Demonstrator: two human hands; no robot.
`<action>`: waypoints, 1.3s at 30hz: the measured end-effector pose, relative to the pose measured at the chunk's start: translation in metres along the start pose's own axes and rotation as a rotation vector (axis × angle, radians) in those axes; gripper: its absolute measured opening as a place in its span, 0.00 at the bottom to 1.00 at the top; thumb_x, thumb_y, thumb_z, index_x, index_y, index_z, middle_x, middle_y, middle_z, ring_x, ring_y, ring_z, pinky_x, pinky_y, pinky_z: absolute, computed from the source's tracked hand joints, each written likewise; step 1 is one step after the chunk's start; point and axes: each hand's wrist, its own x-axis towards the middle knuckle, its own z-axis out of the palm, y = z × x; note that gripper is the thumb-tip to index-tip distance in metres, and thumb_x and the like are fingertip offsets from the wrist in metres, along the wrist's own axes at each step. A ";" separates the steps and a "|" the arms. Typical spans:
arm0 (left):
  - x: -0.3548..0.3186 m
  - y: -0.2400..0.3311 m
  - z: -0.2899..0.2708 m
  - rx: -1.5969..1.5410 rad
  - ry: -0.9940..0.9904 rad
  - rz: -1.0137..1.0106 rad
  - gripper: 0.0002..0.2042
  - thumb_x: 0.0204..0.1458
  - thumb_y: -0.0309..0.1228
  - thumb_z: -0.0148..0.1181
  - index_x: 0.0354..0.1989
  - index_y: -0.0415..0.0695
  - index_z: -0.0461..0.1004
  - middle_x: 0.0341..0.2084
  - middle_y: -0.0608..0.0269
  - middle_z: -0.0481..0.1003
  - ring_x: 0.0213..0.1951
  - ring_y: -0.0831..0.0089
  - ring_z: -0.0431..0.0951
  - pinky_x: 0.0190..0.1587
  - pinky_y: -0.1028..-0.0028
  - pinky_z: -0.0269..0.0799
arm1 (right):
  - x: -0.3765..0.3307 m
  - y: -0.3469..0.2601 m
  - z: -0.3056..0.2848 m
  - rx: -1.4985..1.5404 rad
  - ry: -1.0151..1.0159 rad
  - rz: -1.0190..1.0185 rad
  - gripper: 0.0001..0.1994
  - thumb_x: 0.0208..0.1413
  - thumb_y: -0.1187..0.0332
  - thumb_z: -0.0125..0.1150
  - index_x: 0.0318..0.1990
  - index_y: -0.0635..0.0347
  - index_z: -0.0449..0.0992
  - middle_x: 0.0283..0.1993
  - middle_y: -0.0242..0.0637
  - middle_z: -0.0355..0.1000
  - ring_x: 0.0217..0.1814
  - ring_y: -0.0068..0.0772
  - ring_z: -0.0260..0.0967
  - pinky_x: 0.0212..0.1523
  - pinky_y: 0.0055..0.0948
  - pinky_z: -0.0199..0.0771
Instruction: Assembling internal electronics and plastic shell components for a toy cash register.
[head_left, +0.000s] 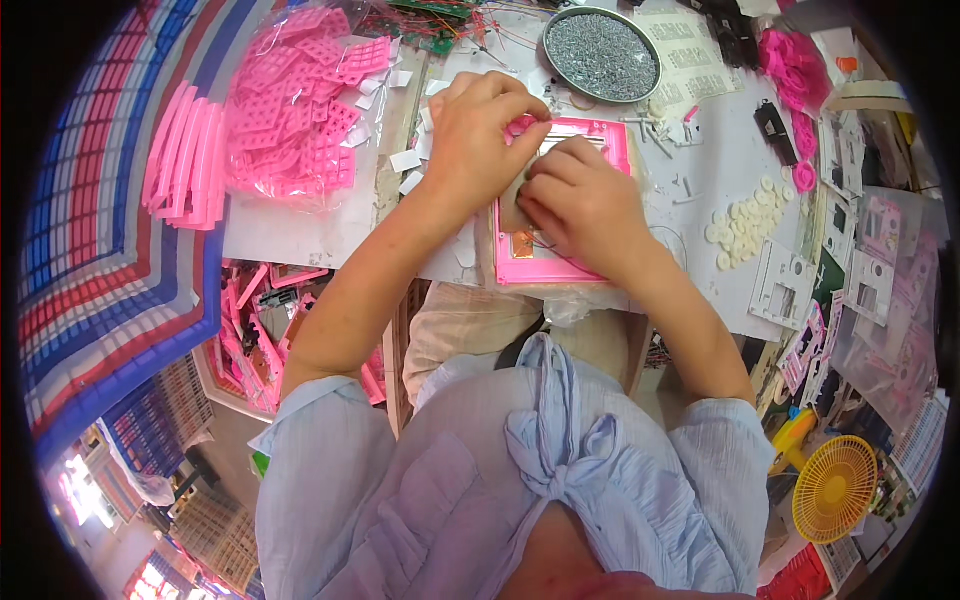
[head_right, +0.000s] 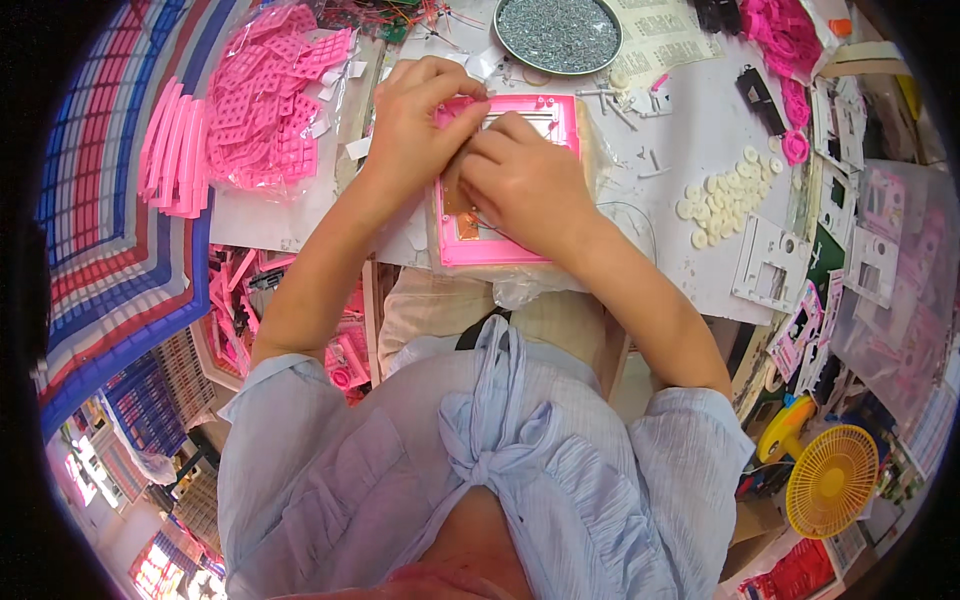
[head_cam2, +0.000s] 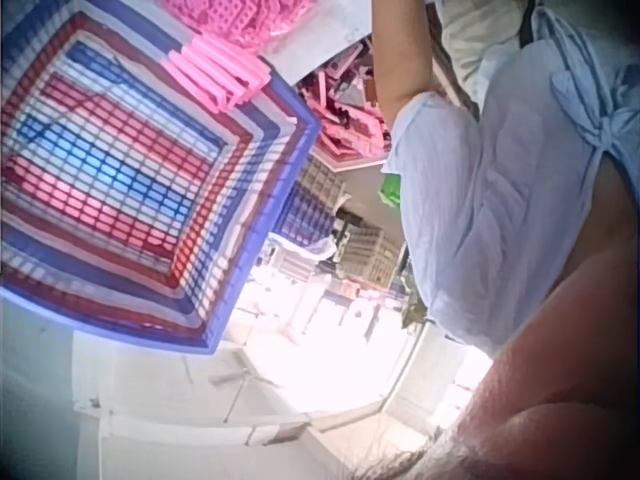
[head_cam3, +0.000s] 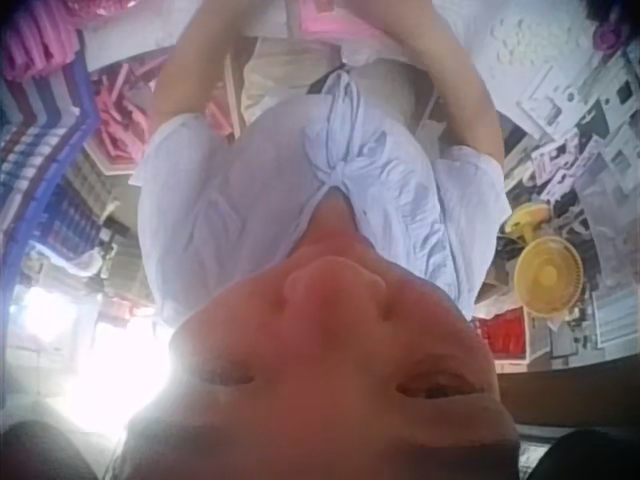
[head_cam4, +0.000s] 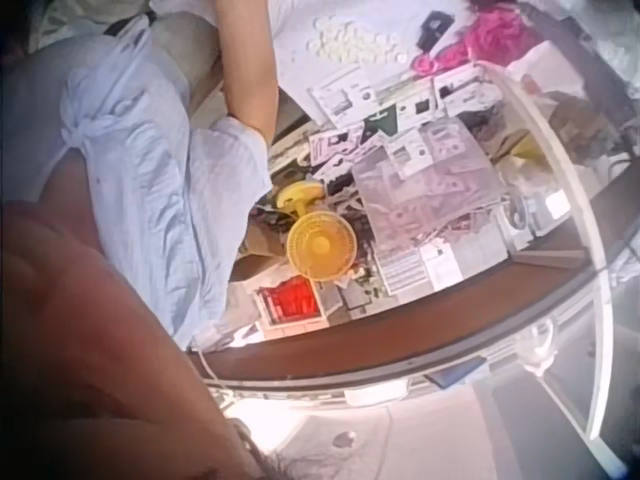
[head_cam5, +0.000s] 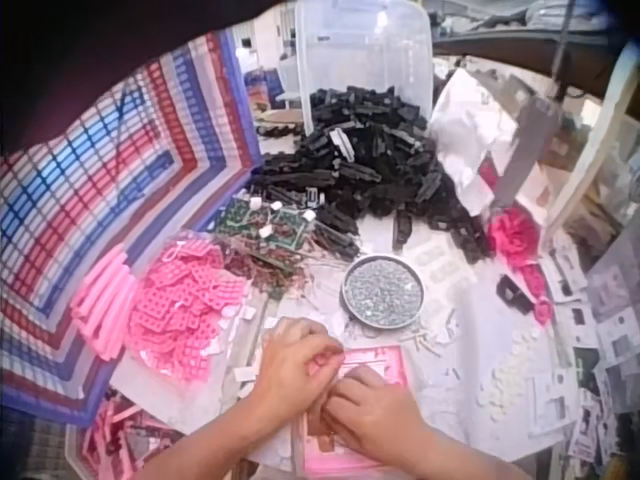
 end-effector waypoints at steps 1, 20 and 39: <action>0.003 0.000 -0.001 0.006 0.000 0.061 0.05 0.48 0.35 0.68 0.33 0.53 0.83 0.35 0.70 0.77 0.45 0.65 0.74 0.51 0.58 0.60 | 0.000 -0.002 -0.004 0.047 -0.069 0.002 0.08 0.48 0.70 0.69 0.37 0.56 0.82 0.41 0.30 0.77 0.47 0.37 0.73 0.40 0.32 0.78; -0.007 0.019 -0.014 -0.092 -0.045 -0.025 0.08 0.51 0.30 0.68 0.38 0.45 0.81 0.27 0.66 0.80 0.31 0.68 0.78 0.43 0.68 0.68 | -0.003 0.028 -0.036 -0.002 0.050 0.151 0.06 0.51 0.73 0.66 0.36 0.60 0.79 0.32 0.39 0.73 0.36 0.45 0.74 0.36 0.40 0.75; 0.038 0.033 -0.002 0.243 -0.654 0.334 0.03 0.44 0.30 0.64 0.26 0.47 0.79 0.30 0.66 0.78 0.40 0.66 0.77 0.48 0.62 0.62 | -0.030 0.005 -0.031 -0.090 -0.022 0.214 0.05 0.49 0.72 0.67 0.31 0.59 0.76 0.30 0.38 0.69 0.34 0.41 0.72 0.32 0.38 0.75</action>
